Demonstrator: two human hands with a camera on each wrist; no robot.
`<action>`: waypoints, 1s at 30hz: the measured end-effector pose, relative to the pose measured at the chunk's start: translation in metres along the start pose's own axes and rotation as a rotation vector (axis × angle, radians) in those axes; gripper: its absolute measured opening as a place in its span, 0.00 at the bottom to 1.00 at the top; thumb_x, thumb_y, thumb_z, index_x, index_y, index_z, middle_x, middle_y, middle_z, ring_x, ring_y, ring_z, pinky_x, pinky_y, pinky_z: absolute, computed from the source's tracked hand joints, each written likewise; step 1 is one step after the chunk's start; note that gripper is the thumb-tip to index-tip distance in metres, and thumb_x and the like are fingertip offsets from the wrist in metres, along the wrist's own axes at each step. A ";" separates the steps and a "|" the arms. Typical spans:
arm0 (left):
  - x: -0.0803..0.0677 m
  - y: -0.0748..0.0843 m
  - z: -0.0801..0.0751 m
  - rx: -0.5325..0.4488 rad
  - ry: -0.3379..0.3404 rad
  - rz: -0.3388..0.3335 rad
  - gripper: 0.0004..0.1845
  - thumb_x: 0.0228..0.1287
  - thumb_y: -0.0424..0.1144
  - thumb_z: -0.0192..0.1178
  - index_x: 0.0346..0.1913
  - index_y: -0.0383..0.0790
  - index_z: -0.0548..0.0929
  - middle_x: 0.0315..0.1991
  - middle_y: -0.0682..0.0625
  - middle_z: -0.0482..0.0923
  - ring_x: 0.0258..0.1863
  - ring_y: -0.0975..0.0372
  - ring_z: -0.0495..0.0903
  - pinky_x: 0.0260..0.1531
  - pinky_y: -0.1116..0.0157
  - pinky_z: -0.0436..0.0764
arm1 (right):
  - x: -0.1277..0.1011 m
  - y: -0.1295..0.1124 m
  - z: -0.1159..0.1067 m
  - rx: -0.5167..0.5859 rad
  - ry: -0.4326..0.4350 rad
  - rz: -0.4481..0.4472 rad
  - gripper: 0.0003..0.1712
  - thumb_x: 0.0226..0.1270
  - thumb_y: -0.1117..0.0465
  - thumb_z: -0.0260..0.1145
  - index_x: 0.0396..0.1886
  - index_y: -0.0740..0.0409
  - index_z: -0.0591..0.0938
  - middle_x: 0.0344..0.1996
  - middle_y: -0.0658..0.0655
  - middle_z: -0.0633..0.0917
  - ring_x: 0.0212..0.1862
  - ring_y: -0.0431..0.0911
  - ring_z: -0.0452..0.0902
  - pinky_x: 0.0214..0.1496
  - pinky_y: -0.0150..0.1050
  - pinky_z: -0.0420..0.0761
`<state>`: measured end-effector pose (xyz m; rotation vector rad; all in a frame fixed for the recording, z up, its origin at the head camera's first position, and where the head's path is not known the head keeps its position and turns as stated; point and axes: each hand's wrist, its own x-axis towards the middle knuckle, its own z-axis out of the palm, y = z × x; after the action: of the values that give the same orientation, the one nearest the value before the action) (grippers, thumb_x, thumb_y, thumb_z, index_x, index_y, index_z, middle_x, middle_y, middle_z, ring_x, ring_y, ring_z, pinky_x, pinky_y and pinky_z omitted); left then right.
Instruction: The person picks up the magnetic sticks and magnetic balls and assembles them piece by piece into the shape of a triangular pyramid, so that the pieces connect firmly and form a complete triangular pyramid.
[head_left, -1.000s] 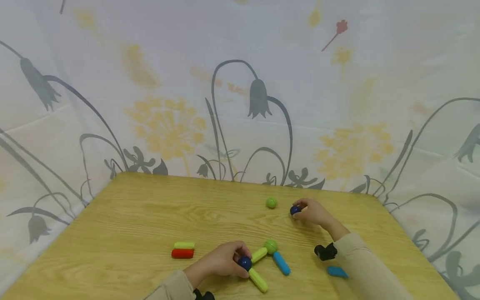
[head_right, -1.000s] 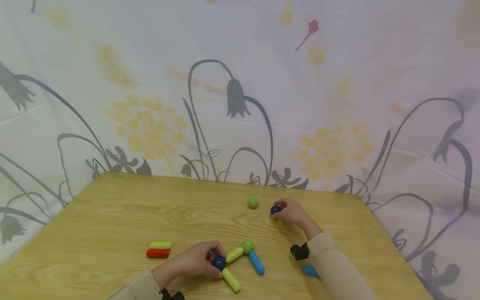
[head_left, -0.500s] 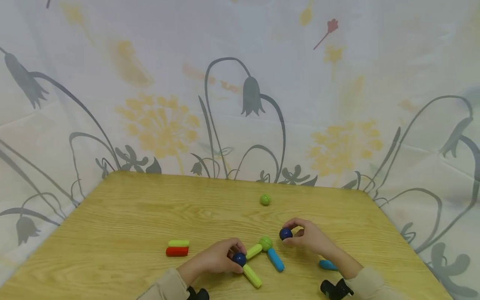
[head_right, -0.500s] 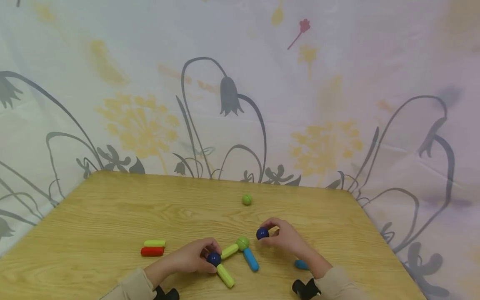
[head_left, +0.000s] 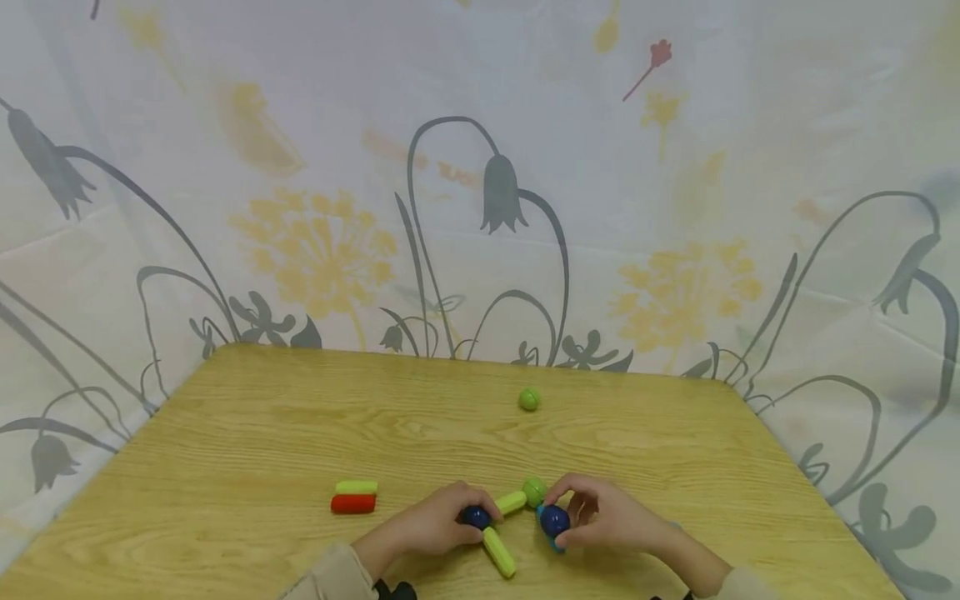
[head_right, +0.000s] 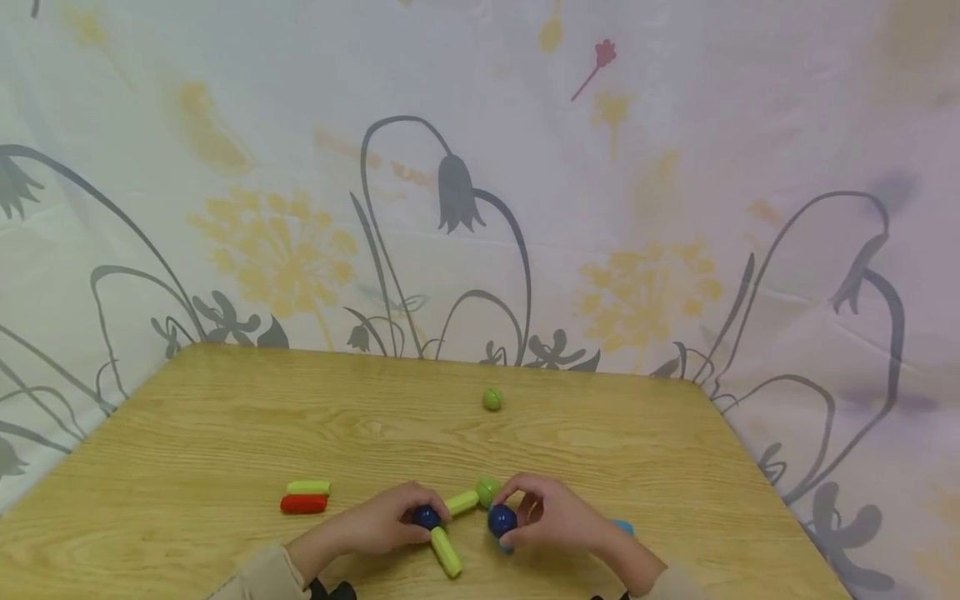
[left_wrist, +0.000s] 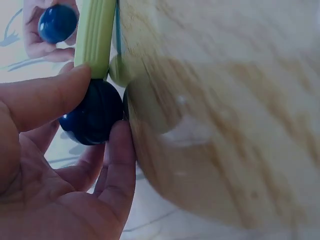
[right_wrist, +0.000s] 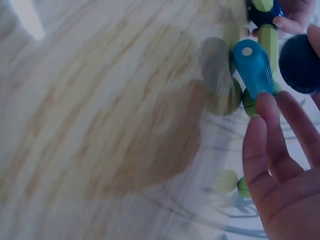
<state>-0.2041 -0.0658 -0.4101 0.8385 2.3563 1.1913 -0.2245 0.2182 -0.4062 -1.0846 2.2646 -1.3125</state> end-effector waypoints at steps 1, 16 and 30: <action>-0.001 0.001 0.000 0.030 0.003 0.003 0.12 0.61 0.30 0.60 0.44 0.49 0.82 0.47 0.55 0.74 0.51 0.60 0.69 0.52 0.61 0.68 | 0.000 0.000 0.001 -0.004 -0.026 -0.029 0.19 0.56 0.60 0.71 0.47 0.55 0.78 0.39 0.56 0.79 0.33 0.40 0.76 0.32 0.37 0.78; -0.002 0.010 0.004 0.171 -0.013 -0.010 0.11 0.52 0.36 0.69 0.39 0.53 0.85 0.46 0.56 0.70 0.49 0.60 0.66 0.50 0.61 0.67 | 0.004 -0.009 0.012 -0.097 -0.333 -0.148 0.16 0.58 0.56 0.70 0.46 0.51 0.78 0.52 0.54 0.76 0.55 0.43 0.69 0.54 0.36 0.70; 0.000 0.009 0.006 0.102 0.035 -0.025 0.09 0.54 0.38 0.68 0.38 0.53 0.83 0.42 0.60 0.72 0.47 0.61 0.69 0.51 0.58 0.67 | 0.005 -0.011 0.014 -0.045 -0.246 -0.115 0.14 0.57 0.64 0.68 0.43 0.51 0.78 0.53 0.59 0.73 0.51 0.41 0.70 0.49 0.37 0.74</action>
<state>-0.1976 -0.0586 -0.4062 0.8239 2.4661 1.0927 -0.2145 0.2027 -0.4040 -1.3298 2.0865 -1.1050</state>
